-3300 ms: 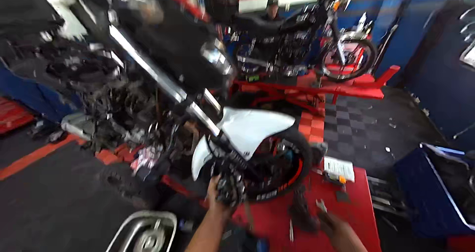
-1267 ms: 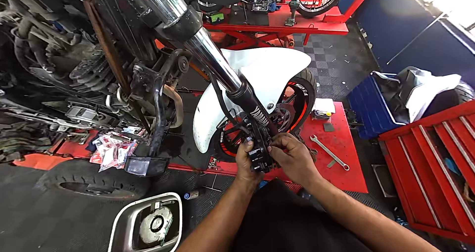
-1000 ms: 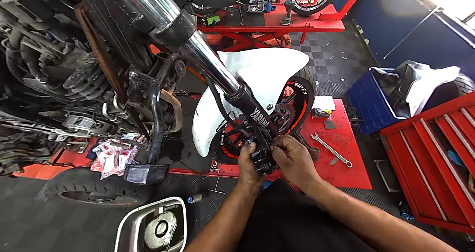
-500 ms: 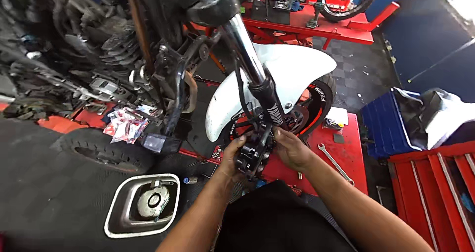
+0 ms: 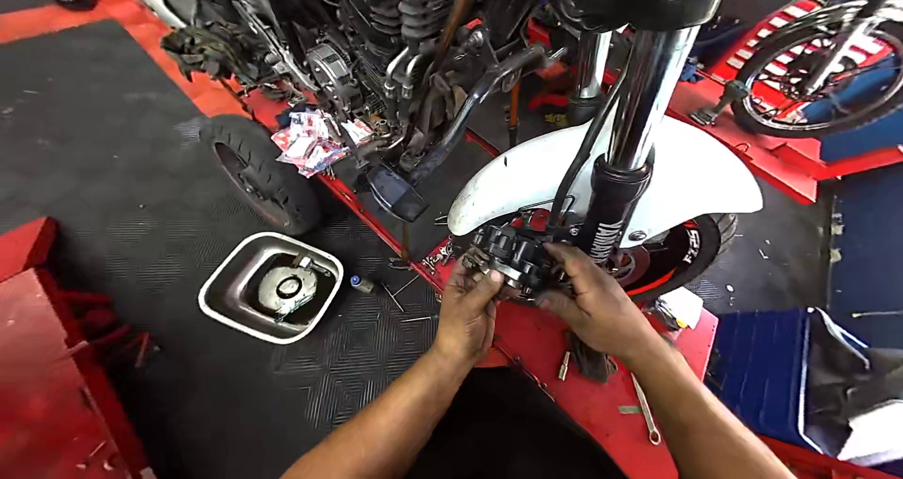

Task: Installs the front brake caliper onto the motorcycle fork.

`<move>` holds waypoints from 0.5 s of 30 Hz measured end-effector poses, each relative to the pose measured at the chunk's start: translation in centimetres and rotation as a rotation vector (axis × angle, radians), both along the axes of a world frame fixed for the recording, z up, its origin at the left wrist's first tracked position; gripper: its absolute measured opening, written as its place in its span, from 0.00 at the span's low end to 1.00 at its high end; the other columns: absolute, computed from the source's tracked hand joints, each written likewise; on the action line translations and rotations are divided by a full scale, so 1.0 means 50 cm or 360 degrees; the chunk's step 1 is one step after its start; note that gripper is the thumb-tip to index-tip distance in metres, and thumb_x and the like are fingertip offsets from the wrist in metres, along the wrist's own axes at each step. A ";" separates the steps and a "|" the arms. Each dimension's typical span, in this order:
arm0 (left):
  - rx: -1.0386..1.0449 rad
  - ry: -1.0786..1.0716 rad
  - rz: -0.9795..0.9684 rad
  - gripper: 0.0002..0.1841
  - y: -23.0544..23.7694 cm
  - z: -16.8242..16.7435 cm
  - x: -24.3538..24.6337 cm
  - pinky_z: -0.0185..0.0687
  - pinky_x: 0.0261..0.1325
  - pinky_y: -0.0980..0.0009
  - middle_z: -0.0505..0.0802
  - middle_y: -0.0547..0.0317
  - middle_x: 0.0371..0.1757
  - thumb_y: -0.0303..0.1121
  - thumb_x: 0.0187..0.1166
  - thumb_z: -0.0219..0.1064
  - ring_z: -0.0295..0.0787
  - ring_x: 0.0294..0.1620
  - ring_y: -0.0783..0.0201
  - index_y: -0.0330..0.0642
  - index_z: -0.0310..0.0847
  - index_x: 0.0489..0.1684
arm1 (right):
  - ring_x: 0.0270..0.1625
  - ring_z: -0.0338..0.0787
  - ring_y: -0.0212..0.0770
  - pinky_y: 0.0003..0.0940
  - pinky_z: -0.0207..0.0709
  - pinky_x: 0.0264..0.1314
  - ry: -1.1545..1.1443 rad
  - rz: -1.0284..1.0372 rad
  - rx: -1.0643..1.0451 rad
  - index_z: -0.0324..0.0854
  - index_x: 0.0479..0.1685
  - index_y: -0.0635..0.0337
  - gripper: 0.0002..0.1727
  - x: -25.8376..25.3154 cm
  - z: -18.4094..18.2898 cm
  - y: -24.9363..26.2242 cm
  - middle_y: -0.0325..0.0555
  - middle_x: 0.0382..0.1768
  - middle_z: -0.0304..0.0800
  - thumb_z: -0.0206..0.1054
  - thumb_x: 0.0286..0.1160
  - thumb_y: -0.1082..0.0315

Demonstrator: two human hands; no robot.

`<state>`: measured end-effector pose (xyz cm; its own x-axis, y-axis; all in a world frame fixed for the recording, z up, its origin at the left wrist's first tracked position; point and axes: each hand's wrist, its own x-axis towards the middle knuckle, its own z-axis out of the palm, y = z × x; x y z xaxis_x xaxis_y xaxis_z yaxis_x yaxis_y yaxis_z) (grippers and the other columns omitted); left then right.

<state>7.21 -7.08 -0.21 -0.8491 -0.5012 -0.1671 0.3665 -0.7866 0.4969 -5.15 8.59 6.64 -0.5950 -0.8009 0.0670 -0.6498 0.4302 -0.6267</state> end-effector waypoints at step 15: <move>-0.0221 -0.0302 -0.0059 0.21 0.003 0.047 -0.010 0.91 0.55 0.48 0.88 0.38 0.53 0.25 0.81 0.58 0.93 0.48 0.48 0.38 0.63 0.73 | 0.48 0.95 0.54 0.53 0.88 0.40 0.0727 0.0189 0.0343 0.71 0.80 0.62 0.52 -0.012 0.004 -0.065 0.56 0.68 0.86 0.79 0.53 0.40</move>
<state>6.73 -6.94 2.15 -0.8274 -0.4993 -0.2569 0.2283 -0.7170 0.6586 -5.78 5.37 6.85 -0.4475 -0.8855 0.1249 -0.8887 0.4247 -0.1729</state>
